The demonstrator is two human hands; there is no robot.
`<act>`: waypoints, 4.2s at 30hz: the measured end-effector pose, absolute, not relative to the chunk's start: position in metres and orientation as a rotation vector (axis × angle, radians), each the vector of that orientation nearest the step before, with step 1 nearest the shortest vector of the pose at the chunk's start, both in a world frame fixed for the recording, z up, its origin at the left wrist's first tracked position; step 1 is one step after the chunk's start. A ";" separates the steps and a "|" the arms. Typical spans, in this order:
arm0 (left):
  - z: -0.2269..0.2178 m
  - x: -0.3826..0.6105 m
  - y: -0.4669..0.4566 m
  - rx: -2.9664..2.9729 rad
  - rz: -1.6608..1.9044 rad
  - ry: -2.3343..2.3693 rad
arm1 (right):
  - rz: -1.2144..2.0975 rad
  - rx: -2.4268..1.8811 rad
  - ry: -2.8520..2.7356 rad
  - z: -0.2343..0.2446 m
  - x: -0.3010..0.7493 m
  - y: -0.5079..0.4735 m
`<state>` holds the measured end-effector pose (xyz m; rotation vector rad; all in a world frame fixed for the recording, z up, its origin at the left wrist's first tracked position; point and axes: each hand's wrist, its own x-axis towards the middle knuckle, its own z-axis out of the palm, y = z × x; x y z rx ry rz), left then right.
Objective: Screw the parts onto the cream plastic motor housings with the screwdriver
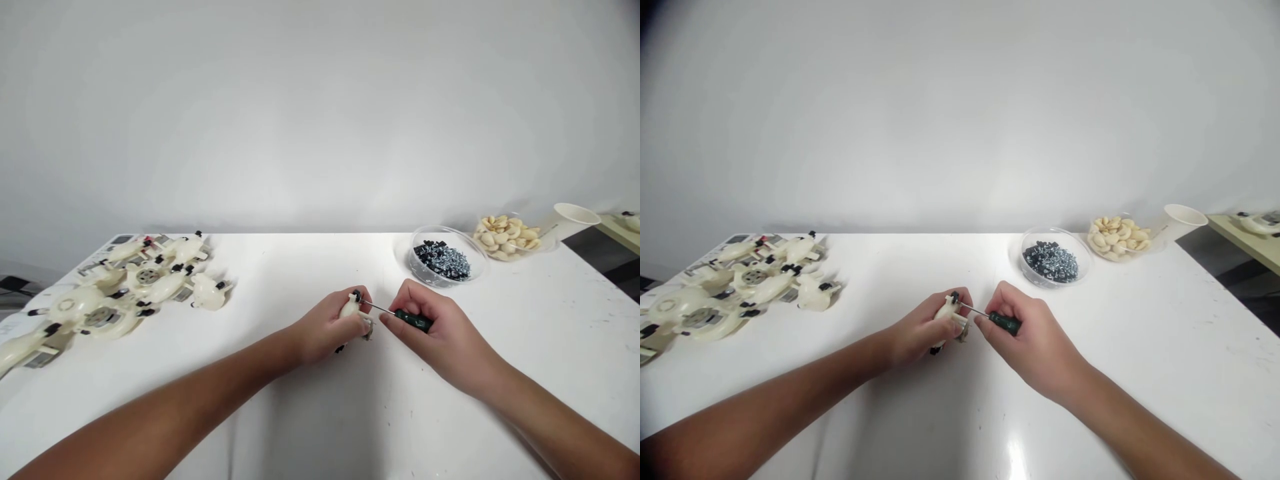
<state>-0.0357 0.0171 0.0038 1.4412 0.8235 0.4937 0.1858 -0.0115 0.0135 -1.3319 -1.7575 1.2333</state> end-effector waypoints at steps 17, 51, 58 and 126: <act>-0.003 -0.036 0.020 1.394 0.552 0.823 | 0.125 -1.098 -2.325 -0.001 0.194 -0.003; -0.003 -0.033 0.017 1.425 0.555 0.837 | 1.730 -1.296 -1.611 0.025 0.192 0.000; -0.001 -0.037 0.024 1.392 0.535 0.770 | 1.405 -1.307 -1.749 0.024 0.191 -0.008; -0.005 -0.039 0.024 1.255 0.580 0.718 | 0.795 -1.343 -2.068 0.010 0.191 -0.009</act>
